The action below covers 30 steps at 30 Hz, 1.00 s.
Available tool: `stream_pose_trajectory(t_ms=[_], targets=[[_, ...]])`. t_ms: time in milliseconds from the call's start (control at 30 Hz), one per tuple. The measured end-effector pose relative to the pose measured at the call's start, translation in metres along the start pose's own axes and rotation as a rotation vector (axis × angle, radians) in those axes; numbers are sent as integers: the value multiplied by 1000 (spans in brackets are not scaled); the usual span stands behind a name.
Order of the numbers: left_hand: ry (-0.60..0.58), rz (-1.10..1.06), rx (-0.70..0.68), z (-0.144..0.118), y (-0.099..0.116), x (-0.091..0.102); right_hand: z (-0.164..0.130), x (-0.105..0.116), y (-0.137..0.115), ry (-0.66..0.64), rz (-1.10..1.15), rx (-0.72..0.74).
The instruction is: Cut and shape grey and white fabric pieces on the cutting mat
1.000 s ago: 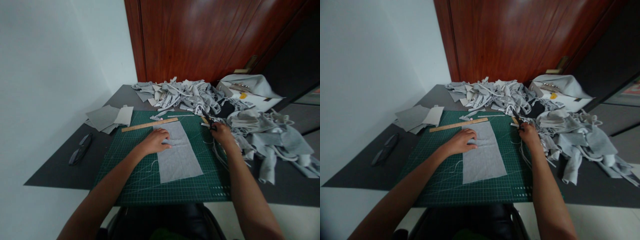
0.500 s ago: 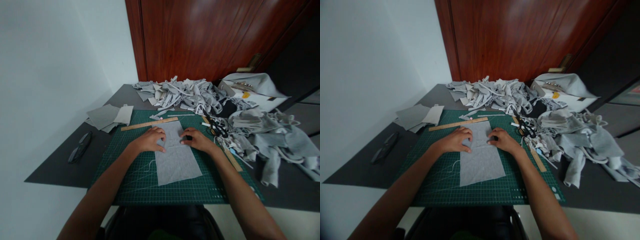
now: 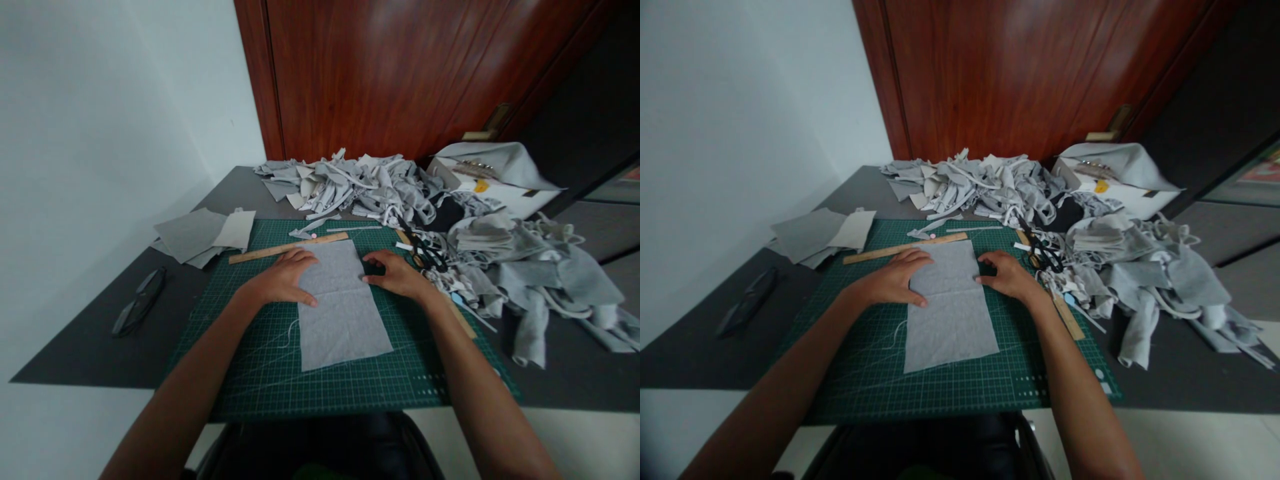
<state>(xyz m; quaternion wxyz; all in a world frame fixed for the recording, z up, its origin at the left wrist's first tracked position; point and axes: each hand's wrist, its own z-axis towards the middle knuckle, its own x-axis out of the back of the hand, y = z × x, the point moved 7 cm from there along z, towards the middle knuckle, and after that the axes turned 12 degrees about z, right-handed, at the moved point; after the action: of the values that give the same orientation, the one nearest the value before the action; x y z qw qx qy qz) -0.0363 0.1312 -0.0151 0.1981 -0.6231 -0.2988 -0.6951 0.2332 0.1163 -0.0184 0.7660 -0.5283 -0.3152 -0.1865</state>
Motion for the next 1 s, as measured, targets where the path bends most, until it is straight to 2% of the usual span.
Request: stream_pose_trajectory(t_ms=[200, 333, 433, 633, 800, 1000], targets=[[-171, -2, 93, -7, -14, -6, 1, 16, 26, 173, -95, -63], [-244, -23, 112, -12, -16, -5, 2, 23, 32, 203, -73, -55], [-223, -54, 113, -12, -15, -1, 4, 19, 23, 159, -10, -12], [25, -70, 69, -7, -14, 16, 2, -4, -9, -29, 151, 71], [-12, -101, 64, -8, -12, 7, -1, -23, -18, -184, 180, 72], [-16, -140, 61, -8, -6, 4, 1, -29, -15, -218, 245, 84]])
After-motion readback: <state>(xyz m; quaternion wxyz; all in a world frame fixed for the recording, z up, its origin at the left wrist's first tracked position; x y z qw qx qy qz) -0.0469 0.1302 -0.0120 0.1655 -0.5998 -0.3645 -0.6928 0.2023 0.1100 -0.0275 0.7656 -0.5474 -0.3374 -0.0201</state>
